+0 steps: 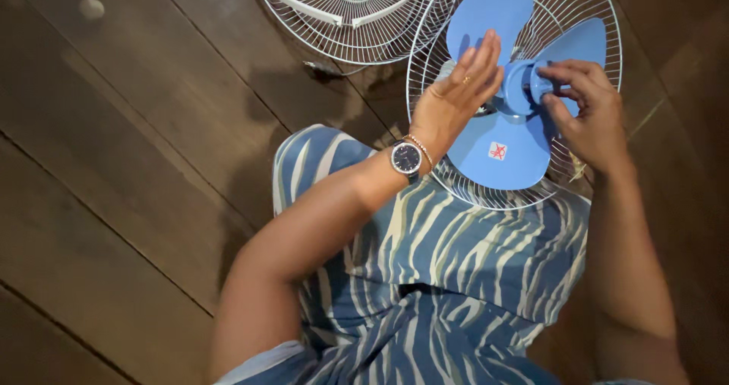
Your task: The person sits on the floor and reassembles an electric fan. They attach the blue fan blades to the motor shaft, secure them with a nut, and then place the front wire cage over the blades.
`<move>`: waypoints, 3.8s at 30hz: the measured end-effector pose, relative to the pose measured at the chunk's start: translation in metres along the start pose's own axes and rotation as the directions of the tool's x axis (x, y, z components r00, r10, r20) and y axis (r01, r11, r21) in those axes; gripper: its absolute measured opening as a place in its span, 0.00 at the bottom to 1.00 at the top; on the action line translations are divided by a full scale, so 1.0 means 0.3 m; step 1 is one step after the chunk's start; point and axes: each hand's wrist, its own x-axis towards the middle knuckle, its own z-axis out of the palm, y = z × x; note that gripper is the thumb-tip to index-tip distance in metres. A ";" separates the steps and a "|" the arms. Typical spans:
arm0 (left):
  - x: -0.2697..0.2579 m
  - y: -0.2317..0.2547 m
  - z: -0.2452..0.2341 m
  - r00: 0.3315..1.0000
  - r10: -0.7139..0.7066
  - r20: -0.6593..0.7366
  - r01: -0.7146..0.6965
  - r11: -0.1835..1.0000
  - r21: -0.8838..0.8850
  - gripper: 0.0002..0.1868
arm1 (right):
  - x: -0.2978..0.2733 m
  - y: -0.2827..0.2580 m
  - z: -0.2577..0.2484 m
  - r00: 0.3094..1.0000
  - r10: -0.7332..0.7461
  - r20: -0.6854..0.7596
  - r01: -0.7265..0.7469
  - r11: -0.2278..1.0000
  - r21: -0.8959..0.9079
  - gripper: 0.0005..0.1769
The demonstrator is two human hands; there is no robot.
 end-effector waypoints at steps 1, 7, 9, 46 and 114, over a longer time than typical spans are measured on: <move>0.000 -0.002 -0.005 1.000 0.000 0.010 0.000 1.000 -0.004 0.32 | 0.001 0.006 -0.001 1.000 0.002 -0.003 -0.002 1.000 0.021 0.21; 0.000 -0.012 -0.023 0.999 -0.010 0.049 0.012 0.999 -0.042 0.33 | -0.001 0.064 -0.023 0.989 0.148 -0.024 -0.140 0.969 0.205 0.22; 0.002 -0.012 -0.026 0.999 -0.021 0.046 0.023 0.999 -0.042 0.33 | 0.000 0.090 -0.034 0.981 0.194 -0.029 -0.176 0.937 0.301 0.23; -0.004 -0.009 0.006 0.998 -0.061 -0.008 0.059 0.981 -0.185 0.33 | 0.010 -0.088 -0.004 0.998 -0.064 0.008 0.064 0.989 -0.129 0.22; -0.006 -0.072 0.014 0.971 -0.132 -0.197 0.010 0.852 -0.523 0.15 | 0.043 -0.068 0.011 0.964 0.265 -0.038 -0.255 0.864 -0.434 0.25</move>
